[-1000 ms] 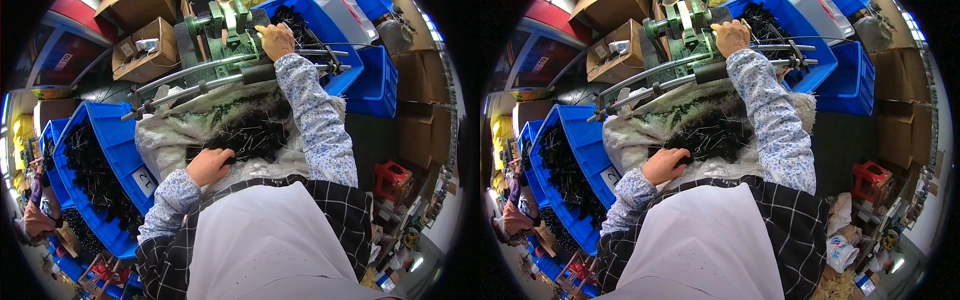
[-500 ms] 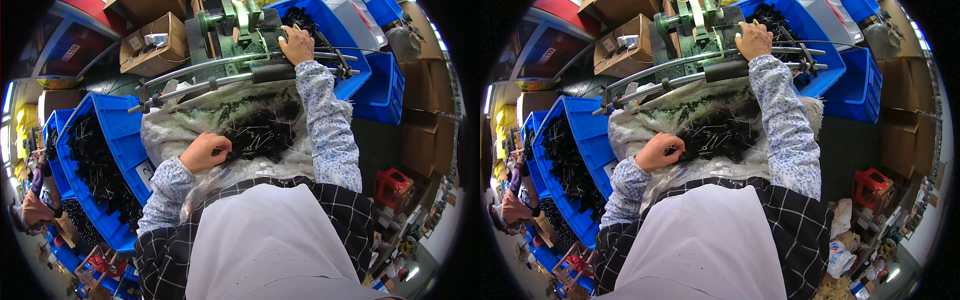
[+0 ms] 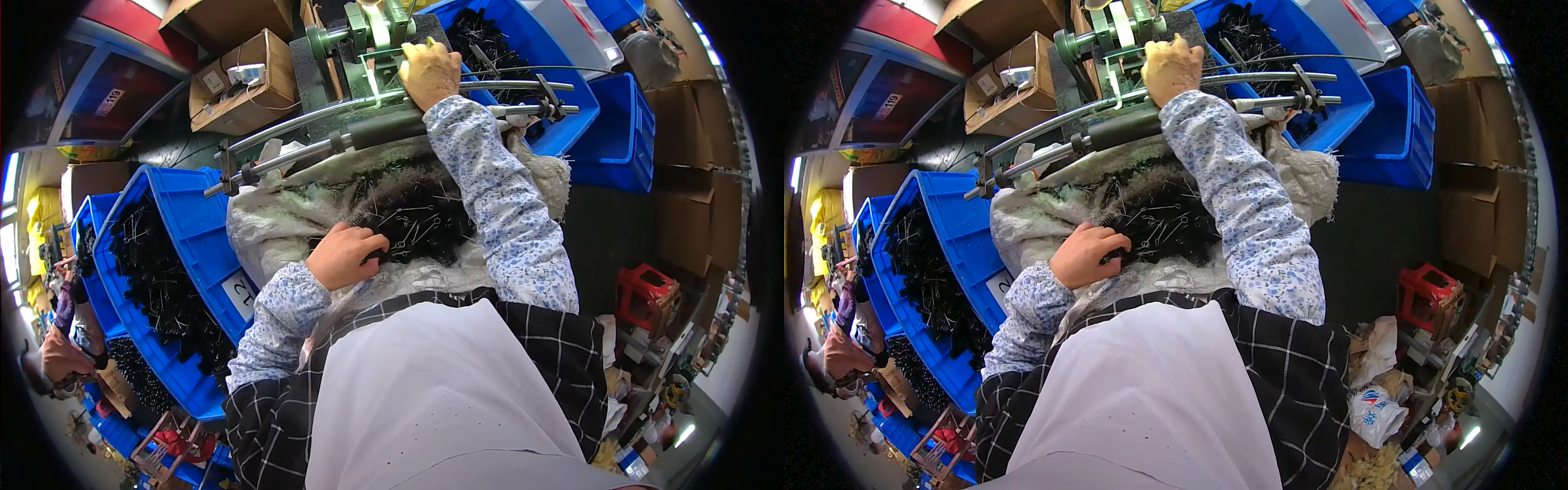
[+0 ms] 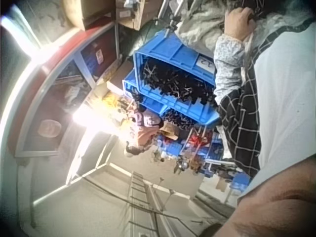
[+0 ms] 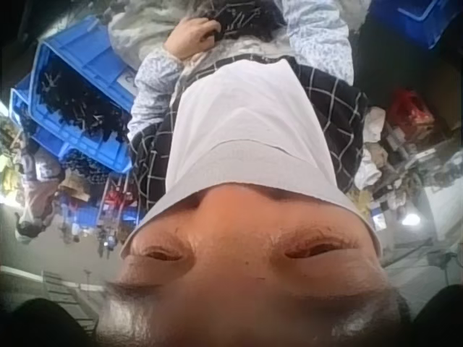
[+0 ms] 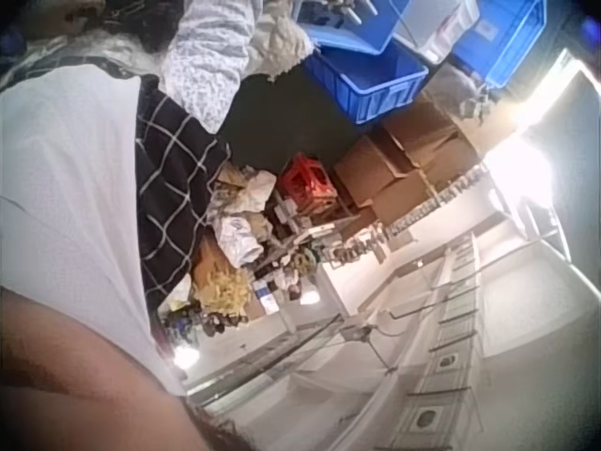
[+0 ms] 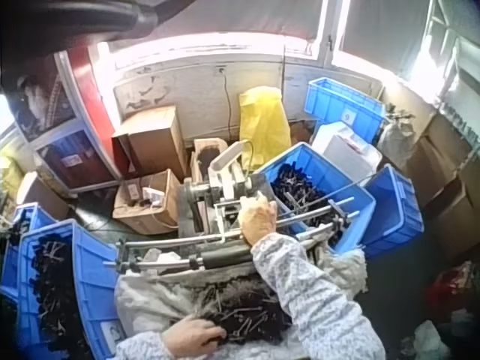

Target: The person operates a green benchtop machine, repeatedly picking up small black metal rods from a pile and inserting them into the machine's slot. The person then pulls a lever to process the rods and places them into a blue bin. The task is performed continuously throughout the clip.

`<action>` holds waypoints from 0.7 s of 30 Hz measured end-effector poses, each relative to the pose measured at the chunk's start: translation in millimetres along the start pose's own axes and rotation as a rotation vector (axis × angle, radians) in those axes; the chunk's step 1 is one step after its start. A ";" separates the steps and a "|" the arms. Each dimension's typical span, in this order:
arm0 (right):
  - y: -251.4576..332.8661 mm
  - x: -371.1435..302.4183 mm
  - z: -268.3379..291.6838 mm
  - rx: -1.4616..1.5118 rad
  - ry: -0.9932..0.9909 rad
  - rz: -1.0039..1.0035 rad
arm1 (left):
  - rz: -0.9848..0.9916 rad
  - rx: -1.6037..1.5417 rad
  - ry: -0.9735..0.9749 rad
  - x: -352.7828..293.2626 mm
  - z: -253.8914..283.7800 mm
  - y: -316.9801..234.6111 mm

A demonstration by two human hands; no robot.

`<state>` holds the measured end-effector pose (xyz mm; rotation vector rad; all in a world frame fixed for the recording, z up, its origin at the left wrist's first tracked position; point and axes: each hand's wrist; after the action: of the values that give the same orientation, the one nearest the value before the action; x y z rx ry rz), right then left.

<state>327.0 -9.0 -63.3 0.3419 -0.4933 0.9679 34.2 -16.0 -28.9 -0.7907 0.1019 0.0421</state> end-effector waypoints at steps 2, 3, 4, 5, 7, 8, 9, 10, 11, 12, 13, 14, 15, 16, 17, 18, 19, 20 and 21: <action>-15.8 0.7 6.0 -0.041 0.106 -0.027 | -0.039 -0.027 -0.076 -1.6 2.9 -1.2; -25.5 1.8 7.5 -0.041 0.108 -0.020 | -0.056 -0.042 -0.115 -3.0 4.4 -1.8; -38.2 1.7 8.8 -0.049 0.111 -0.021 | -0.086 -0.055 -0.148 -3.6 6.7 -1.6; -49.8 0.8 4.7 -0.058 0.096 -0.009 | -0.109 -0.065 -0.182 -4.6 9.8 -0.8; -68.3 6.8 5.6 -0.004 0.145 -0.054 | -0.135 -0.133 -0.243 -5.4 20.1 1.3; -73.2 13.7 7.8 0.005 0.224 -0.070 | -0.137 -0.106 -0.267 -8.0 28.6 -0.7; -77.7 21.6 5.0 -0.023 0.196 -0.084 | -0.099 -0.157 -0.315 -9.0 35.4 -2.8; -84.1 28.1 -1.8 -0.048 0.166 -0.103 | -0.059 -0.203 -0.360 -10.1 41.5 -5.9; -90.1 31.8 1.4 -0.007 0.175 -0.047 | -0.034 -0.265 -0.418 -8.2 45.4 -2.9; -91.2 31.8 3.5 -0.069 0.263 0.019 | -0.009 -0.326 -0.476 -7.5 48.6 -1.2; -105.3 33.4 -7.5 0.046 0.318 0.021 | 0.085 -0.373 -0.452 -7.4 54.9 -2.8; -105.6 39.9 -5.6 0.167 0.373 0.033 | 0.135 -0.438 -0.482 -7.3 55.5 -0.1; -111.9 40.8 4.1 0.122 0.377 -0.018 | 0.142 -0.483 -0.485 -7.6 55.4 2.6; -104.6 47.6 27.7 0.074 0.380 -0.059 | 0.149 -0.532 -0.499 -8.1 53.5 6.1; -123.3 43.4 28.7 0.046 0.149 -0.066 | 0.144 -0.544 -0.492 -6.2 51.7 7.3; -140.9 39.6 29.9 0.016 -0.082 -0.072 | 0.137 -0.557 -0.485 -3.7 49.6 7.5; -136.7 35.0 40.0 -0.043 -0.129 -0.033 | 0.134 -0.569 -0.478 -0.1 46.8 8.6; -125.6 25.7 61.4 -0.103 -0.176 0.005 | 0.128 -0.576 -0.476 2.6 44.4 9.4; -97.0 16.5 81.3 0.181 0.036 0.029 | 0.133 -0.574 -0.484 2.9 40.3 9.9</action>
<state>397.1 -88.3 8.1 0.4799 -0.3795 1.0478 39.4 19.6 -8.0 -1.3236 -0.3320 0.4005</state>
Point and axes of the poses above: each hand's wrist, its own x-axis towards the middle knuckle, its own z-axis out of the back of the hand, y = z × x, and after that the axes turned 7 degrees about -y, right-handed
